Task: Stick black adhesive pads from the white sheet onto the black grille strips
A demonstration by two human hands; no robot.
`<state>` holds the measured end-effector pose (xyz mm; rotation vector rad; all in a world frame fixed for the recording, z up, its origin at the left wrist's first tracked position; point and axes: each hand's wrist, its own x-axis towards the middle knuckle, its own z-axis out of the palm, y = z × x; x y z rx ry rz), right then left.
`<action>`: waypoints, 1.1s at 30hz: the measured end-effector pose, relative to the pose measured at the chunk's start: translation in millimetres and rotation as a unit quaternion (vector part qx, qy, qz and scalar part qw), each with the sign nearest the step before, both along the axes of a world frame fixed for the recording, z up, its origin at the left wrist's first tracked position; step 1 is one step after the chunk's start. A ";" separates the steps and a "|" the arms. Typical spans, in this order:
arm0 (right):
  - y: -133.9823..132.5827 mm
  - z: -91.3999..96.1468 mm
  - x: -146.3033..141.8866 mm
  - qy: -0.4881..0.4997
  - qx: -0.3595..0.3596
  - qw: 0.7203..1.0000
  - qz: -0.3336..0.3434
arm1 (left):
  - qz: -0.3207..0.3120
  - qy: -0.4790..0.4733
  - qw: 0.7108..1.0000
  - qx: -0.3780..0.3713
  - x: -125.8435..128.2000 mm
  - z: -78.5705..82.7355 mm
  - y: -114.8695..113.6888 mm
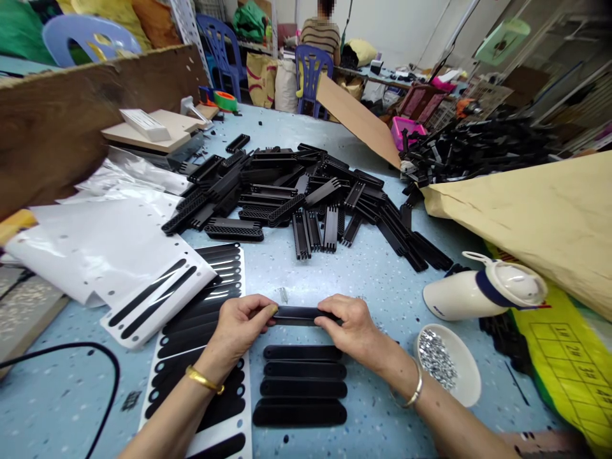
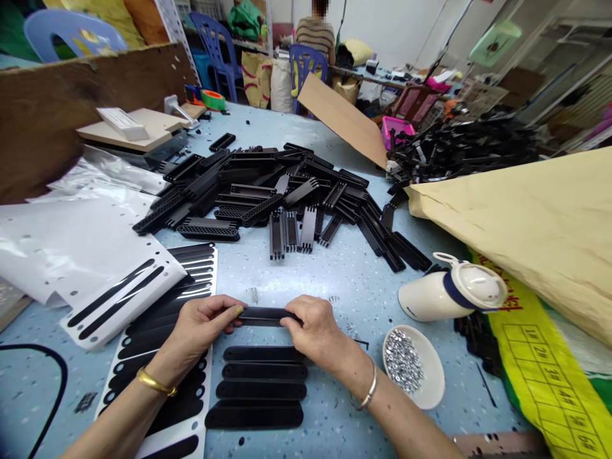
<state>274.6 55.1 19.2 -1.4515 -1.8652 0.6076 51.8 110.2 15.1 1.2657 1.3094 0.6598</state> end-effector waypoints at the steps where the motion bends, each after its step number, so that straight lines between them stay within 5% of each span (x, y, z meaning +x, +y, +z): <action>1: -0.6 -0.7 0.3 0.005 0.001 1.000 -0.003 | 0.000 0.000 1.000 0.001 0.3 0.9 0.2; 15: -5.0 -12.5 5.3 0.147 -0.051 0.987 -0.047 | -0.005 0.005 1.000 0.012 0.4 4.8 0.5; 25: -8.4 -18.7 3.6 0.127 -0.031 0.990 -0.053 | 0.001 0.001 1.000 0.010 1.7 7.4 0.8; 33: -10.2 -7.1 35.4 0.166 -0.062 0.961 -0.214 | -0.008 -0.012 1.000 0.014 -0.4 1.1 3.9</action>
